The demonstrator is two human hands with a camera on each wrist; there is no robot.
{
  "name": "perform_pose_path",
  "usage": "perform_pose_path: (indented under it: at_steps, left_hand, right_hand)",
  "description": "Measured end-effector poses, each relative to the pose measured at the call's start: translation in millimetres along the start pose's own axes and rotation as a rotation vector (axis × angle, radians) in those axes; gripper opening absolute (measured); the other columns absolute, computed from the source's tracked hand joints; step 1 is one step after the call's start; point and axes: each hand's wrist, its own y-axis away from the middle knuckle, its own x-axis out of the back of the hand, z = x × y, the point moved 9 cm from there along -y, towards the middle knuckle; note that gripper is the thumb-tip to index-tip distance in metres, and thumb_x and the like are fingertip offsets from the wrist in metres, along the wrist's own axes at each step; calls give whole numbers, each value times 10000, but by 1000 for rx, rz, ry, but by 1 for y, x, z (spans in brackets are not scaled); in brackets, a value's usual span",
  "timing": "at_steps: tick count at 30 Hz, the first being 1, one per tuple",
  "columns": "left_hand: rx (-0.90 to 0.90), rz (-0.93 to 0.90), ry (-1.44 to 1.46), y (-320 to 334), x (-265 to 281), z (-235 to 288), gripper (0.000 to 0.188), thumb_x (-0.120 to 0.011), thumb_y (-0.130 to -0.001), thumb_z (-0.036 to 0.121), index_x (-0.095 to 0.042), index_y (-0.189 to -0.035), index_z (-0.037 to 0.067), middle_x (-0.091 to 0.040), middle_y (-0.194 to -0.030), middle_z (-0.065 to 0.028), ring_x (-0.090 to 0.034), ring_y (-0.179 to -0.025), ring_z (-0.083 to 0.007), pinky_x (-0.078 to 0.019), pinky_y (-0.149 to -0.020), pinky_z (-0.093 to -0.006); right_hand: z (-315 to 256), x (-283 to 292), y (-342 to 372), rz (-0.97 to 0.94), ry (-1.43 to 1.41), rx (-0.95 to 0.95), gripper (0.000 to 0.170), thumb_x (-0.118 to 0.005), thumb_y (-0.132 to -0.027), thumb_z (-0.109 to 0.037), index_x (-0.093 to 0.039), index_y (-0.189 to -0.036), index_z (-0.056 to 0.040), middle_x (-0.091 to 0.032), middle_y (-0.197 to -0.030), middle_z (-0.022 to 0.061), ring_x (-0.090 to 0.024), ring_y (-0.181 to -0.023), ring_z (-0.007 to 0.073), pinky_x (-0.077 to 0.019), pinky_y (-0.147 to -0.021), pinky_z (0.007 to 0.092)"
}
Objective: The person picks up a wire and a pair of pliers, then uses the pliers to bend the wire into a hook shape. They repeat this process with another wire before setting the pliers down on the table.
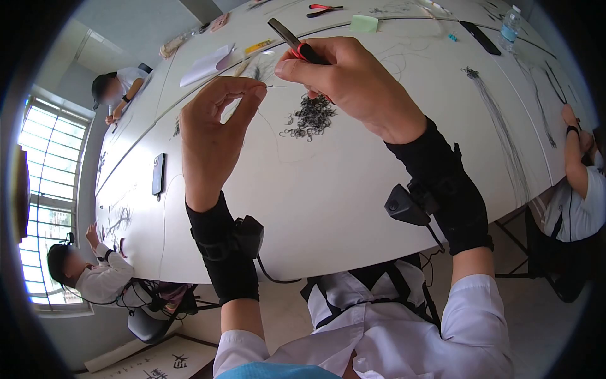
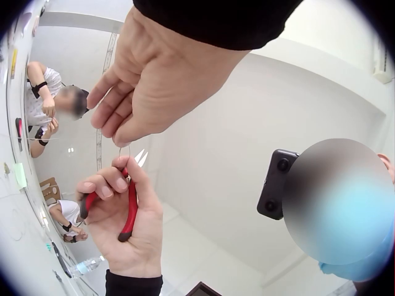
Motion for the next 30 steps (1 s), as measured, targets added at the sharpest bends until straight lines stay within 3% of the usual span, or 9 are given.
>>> perform_pose_path:
  at_steps: [10, 13, 16, 19, 30]
  left_hand:
    - [39, 7, -2, 0, -1, 0, 102, -737, -854, 54, -714, -909, -28, -727, -853, -110, -707, -793, -199, -538, -765, -295]
    - [139, -81, -38, 1, -3, -3, 156, -716, -915, 88, -704, -993, -46, -737, -972, -117, -700, -922, -170, -512, -964, -307]
    - [131, -80, -25, 1, -4, -5, 155, -716, -915, 89, -707, -996, -43, -737, -972, -117, -701, -925, -173, -512, -966, -308]
    - [43, 4, 5, 0, 0, -2, 101, -738, -853, 52, -717, -914, -25, -731, -858, -107, -710, -802, -188, -536, -763, -285]
    - [3, 22, -11, 1, 2, 1, 70, -732, -821, 14, -707, -879, -15, -703, -792, -96, -681, -745, -176, -512, -692, -284]
  right_hand:
    - [3, -2, 0, 35, -31, -9, 297, -694, -892, -331, -701, -902, -34, -536, -706, -18, -496, -670, 93, -401, -646, 244]
    - [4, -2, 2, 56, -51, -23, 281, -682, -911, -334, -668, -928, -53, -512, -701, -21, -440, -628, 82, -395, -645, 232]
    - [6, -3, 2, 61, -80, -27, 279, -679, -911, -336, -666, -918, -57, -514, -707, -21, -450, -644, 82, -390, -644, 232]
    - [6, -2, 0, 59, -12, -7, 326, -691, -898, -350, -695, -894, -25, -547, -697, 0, -502, -667, 107, -414, -655, 247]
    - [12, -3, -2, -19, 113, -32, 324, -643, -940, -365, -687, -951, -44, -519, -704, -27, -455, -657, 72, -367, -626, 224]
